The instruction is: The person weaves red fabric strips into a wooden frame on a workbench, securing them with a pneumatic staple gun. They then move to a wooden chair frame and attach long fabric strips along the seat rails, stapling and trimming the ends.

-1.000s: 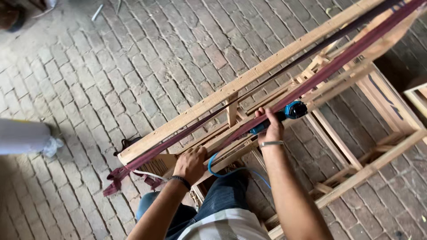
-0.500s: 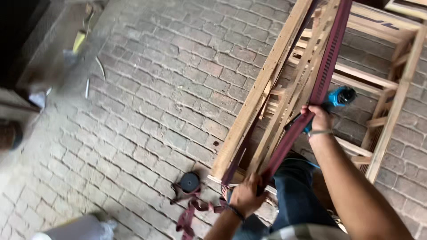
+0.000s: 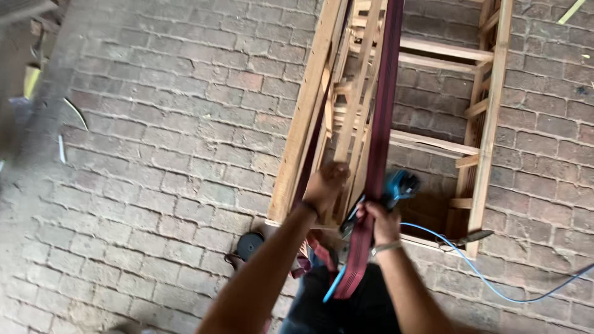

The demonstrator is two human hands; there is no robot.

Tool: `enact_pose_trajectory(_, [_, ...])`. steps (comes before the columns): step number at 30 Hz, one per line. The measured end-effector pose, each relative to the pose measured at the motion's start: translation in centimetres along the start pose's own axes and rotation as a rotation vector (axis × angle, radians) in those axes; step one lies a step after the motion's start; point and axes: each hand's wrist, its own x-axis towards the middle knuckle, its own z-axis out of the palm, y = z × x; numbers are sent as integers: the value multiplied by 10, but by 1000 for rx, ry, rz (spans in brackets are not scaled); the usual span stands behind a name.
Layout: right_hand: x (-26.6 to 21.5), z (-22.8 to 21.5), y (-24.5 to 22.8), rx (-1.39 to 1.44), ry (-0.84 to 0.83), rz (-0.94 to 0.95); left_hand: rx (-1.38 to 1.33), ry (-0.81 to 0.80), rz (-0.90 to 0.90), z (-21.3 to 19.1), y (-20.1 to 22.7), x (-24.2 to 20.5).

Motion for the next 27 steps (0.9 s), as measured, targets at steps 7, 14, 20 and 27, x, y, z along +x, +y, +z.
enact_pose_trajectory(7, [-98,-10,50,136,-63,138,200,90,-385,39,-19,44])
enact_pose_trajectory(14, [-134,-13,89,172,-119,77,-549,-408,-482,43,-46,18])
enact_pose_trajectory(20, [-163,4,135,192,-112,105,-346,-255,-479,30,-114,-72])
enact_pose_trajectory(27, [-173,4,205,293,2,16,17,56,-296,-26,-165,-152])
